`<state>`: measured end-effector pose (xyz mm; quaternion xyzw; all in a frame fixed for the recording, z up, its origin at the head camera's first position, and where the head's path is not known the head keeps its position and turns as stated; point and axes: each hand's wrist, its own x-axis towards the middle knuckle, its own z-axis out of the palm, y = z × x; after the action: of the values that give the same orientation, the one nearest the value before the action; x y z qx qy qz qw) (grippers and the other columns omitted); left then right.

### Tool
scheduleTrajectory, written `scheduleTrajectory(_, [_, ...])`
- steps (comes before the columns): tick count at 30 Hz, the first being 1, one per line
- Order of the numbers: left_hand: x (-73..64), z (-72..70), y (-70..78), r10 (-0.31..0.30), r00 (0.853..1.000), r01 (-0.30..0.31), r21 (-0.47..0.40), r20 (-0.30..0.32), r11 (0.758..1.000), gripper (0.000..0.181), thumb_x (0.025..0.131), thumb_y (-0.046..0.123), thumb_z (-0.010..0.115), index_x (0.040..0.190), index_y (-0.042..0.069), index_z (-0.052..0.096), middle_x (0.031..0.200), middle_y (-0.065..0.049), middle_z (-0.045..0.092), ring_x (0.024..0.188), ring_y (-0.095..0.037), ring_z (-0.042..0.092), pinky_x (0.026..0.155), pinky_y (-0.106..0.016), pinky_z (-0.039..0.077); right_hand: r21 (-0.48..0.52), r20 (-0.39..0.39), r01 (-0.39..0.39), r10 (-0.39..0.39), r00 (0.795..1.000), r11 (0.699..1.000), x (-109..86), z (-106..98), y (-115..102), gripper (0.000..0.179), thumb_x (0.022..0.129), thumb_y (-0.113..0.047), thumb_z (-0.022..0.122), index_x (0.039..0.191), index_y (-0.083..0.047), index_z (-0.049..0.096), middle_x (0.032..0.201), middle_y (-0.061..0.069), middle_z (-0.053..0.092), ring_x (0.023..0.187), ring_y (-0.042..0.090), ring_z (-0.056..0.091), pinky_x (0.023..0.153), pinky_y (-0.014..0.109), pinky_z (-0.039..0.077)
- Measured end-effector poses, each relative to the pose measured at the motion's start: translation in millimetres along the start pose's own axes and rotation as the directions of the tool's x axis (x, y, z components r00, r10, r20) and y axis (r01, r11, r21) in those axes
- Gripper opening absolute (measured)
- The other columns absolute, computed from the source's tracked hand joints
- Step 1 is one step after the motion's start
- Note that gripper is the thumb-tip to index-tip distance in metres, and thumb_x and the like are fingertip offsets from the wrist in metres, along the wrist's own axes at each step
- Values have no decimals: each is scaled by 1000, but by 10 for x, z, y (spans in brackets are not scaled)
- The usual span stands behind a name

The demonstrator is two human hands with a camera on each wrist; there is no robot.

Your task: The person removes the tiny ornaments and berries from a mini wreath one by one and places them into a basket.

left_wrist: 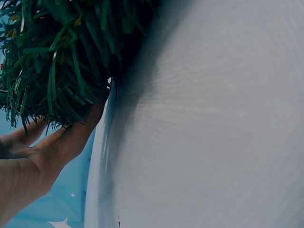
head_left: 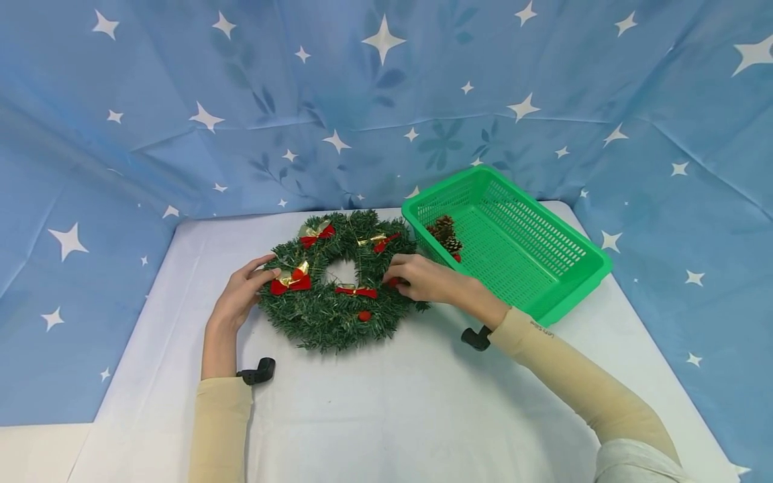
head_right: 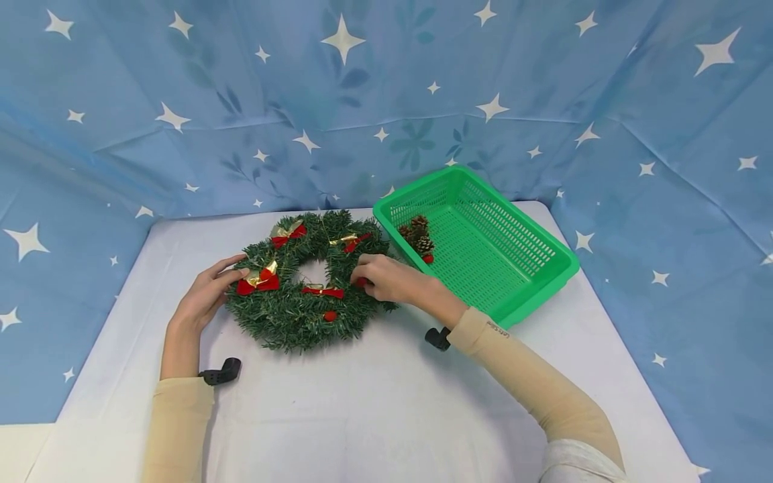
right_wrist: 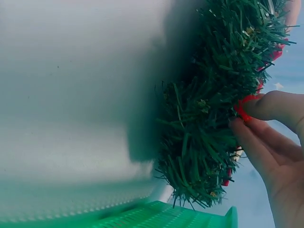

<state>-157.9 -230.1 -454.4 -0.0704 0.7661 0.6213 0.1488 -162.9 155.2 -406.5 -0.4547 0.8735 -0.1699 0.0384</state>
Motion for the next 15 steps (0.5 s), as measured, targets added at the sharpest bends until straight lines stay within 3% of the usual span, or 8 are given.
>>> scheduleTrajectory(6, [-11,3,8,-1,1000,1,-4,-1,1000,70,103,38,64,163,20,33,135,-4,56,118,-17,45,87,-43,32,7,-54,50,-50,997,999,-18,-47,12,23,89,12,68,107,2,78,106,14,64,86,23,67,73,26,55])
scheduleTrajectory(12, [-13,0,0,5,1000,-5,3,6,1000,71,103,40,64,163,21,32,130,2,58,109,-13,45,85,-41,32,13,-95,61,-59,994,998,-47,-149,18,22,88,15,67,104,4,77,107,15,65,89,24,67,72,28,54])
scheduleTrajectory(15, [-8,-3,-4,7,1000,-7,9,4,1000,71,103,40,64,163,21,33,125,7,59,98,-12,43,77,-38,31,18,-107,58,-56,993,998,-58,-211,25,20,88,14,69,104,4,77,108,15,65,90,25,67,72,28,55])
